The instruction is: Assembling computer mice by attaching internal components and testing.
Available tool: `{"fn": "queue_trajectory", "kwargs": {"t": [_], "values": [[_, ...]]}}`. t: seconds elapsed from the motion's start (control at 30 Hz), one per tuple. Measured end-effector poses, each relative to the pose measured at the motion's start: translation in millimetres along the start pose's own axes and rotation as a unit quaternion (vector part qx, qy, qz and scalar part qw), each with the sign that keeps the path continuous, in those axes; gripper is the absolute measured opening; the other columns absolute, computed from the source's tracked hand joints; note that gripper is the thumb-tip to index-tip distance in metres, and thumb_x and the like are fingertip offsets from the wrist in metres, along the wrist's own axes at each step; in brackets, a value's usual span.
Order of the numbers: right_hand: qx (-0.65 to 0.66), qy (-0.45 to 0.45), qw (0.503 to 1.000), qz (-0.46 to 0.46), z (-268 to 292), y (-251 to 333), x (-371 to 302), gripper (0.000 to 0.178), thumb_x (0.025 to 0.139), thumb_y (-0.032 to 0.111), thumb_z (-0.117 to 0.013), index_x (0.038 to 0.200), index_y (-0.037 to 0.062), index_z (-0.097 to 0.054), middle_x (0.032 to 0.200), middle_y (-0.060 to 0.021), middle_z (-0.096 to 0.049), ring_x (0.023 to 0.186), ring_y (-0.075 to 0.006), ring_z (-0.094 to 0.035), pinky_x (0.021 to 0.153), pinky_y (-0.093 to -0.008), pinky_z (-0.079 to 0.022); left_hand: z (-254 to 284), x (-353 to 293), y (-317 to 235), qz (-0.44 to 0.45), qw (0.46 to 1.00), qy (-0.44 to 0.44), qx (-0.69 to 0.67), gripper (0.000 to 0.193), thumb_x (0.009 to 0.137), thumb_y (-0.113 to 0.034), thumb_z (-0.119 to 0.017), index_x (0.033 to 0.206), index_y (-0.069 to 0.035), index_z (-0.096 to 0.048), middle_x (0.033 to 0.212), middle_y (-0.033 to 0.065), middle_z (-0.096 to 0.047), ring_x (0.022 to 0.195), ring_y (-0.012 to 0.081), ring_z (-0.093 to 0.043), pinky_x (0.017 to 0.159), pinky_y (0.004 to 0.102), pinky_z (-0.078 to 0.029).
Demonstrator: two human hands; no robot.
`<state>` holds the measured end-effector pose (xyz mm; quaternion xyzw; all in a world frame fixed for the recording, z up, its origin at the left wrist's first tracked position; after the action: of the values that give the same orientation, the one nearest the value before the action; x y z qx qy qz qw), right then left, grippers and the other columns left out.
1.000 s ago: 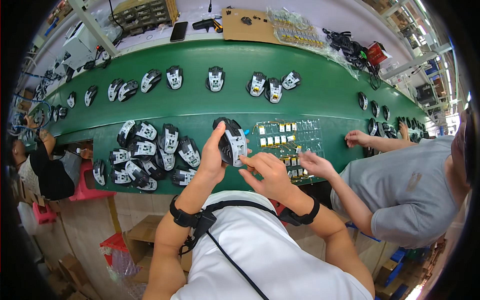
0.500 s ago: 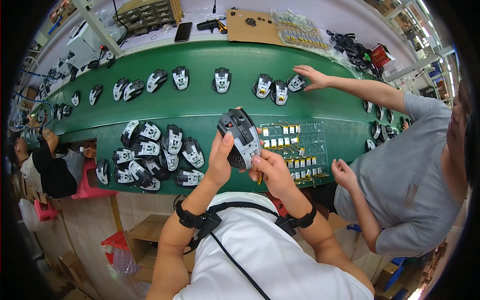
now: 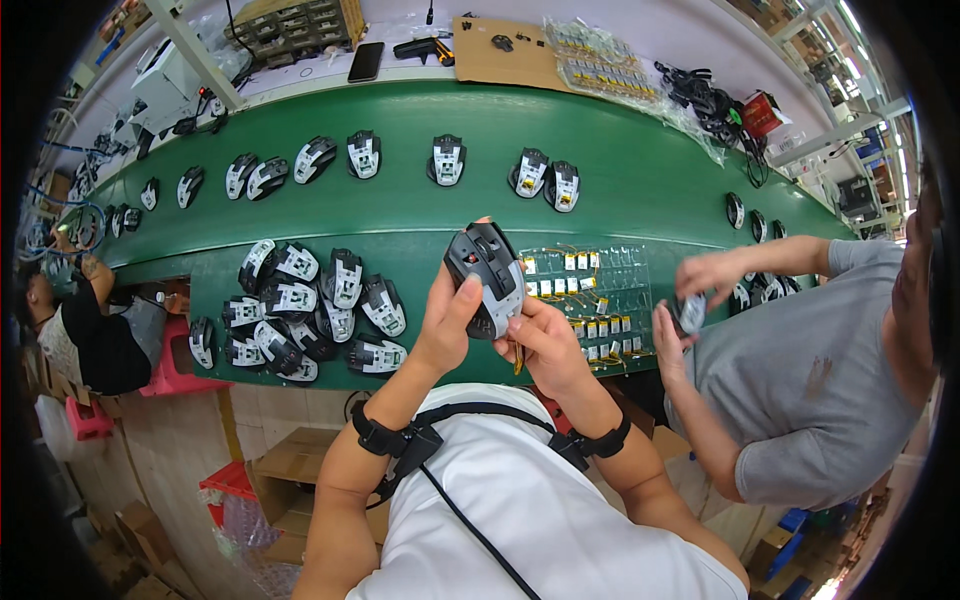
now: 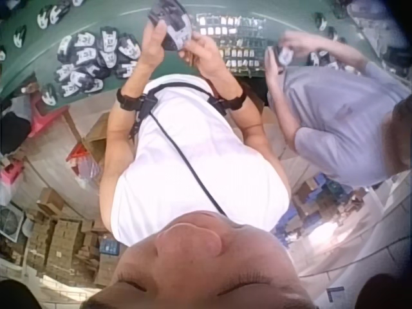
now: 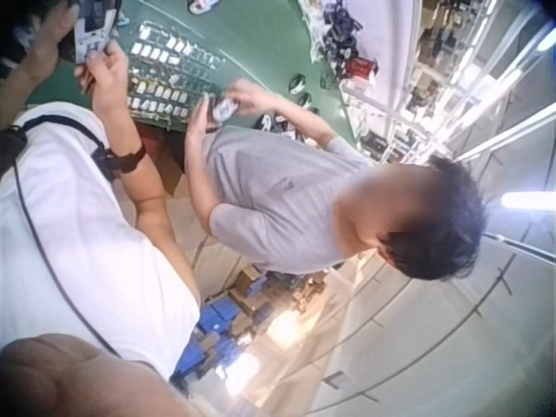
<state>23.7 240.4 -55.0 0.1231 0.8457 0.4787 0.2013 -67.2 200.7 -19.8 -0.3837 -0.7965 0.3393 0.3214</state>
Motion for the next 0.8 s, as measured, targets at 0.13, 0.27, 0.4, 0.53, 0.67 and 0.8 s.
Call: {"fn": "queue_trajectory", "kwargs": {"t": [0.13,0.27,0.4,0.53,0.67,0.8], "values": [[0.011,0.0,1.0,-0.013,1.8,-1.7,1.9,0.025,0.089,0.015,-0.056,0.107,-0.0022,-0.055,0.086,-0.0059,-0.062,0.071,-0.0112,-0.058,0.064,-0.0227,-0.046,4.0,-1.3,4.5,0.005,1.0,-0.004,0.009,0.062,0.095,-0.033,-0.047,0.143,0.001,-0.026,0.116,0.0125,-0.055,0.101,0.016,-0.055,0.088,0.0289,-0.045],[0.024,0.014,0.999,-0.025,6.9,-8.0,1.6,0.024,0.09,0.015,-0.057,0.107,-0.0016,-0.055,0.088,-0.0059,-0.061,0.072,-0.0116,-0.058,0.065,-0.0228,-0.046,7.5,-3.2,6.4,-0.019,0.993,0.013,0.112,0.069,0.093,-0.039,-0.049,0.144,0.0,-0.022,0.117,0.0161,-0.055,0.101,0.0206,-0.057,0.089,0.0328,-0.046],[0.028,0.028,0.998,-0.045,5.0,-12.7,1.0,0.023,0.091,0.018,-0.055,0.109,0.003,-0.056,0.086,-0.0024,-0.06,0.073,-0.0095,-0.058,0.065,-0.0222,-0.044,-1.0,-1.9,2.5,-0.037,0.98,0.058,0.186,0.077,0.092,-0.046,-0.051,0.146,-0.002,-0.018,0.117,0.0198,-0.055,0.1,0.0237,-0.061,0.088,0.0353,-0.049],[0.057,0.042,0.995,-0.069,0.5,-17.8,2.2,0.023,0.093,0.019,-0.054,0.11,0.0027,-0.055,0.087,-0.0041,-0.063,0.07,-0.0097,-0.058,0.063,-0.0213,-0.045,1.1,-0.1,7.3,-0.016,0.986,0.064,0.152,0.072,0.094,-0.045,-0.047,0.145,-0.002,-0.018,0.117,0.0208,-0.056,0.098,0.0255,-0.062,0.086,0.0361,-0.051],[0.01,0.055,0.99,-0.131,1.7,-16.2,-9.7,0.023,0.093,0.017,-0.056,0.109,0.0009,-0.057,0.09,-0.0067,-0.065,0.068,-0.0091,-0.058,0.06,-0.0211,-0.045,35.1,5.7,17.0,0.05,0.995,-0.046,-0.067,0.053,0.098,-0.043,-0.04,0.133,-0.003,-0.036,0.111,0.0191,-0.06,0.09,0.0259,-0.066,0.079,0.0368,-0.055],[-0.07,-0.001,0.996,-0.05,28.2,-3.9,-9.1,0.022,0.09,0.013,-0.061,0.108,-0.0012,-0.062,0.092,-0.008,-0.067,0.069,-0.0074,-0.058,0.06,-0.0203,-0.045,41.1,5.1,23.0,0.082,0.995,-0.055,-0.02,0.055,0.098,-0.05,-0.033,0.123,-0.003,-0.046,0.11,0.0195,-0.062,0.091,0.029,-0.067,0.08,0.0397,-0.055]]}}
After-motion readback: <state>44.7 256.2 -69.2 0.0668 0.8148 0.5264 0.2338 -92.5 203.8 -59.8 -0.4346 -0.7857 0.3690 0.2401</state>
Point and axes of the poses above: each hand's wrist, its own x-axis towards the middle knuckle, its own z-axis out of the back of the hand, y = z × x, the point moved 10 cm from there along x, towards the middle knuckle
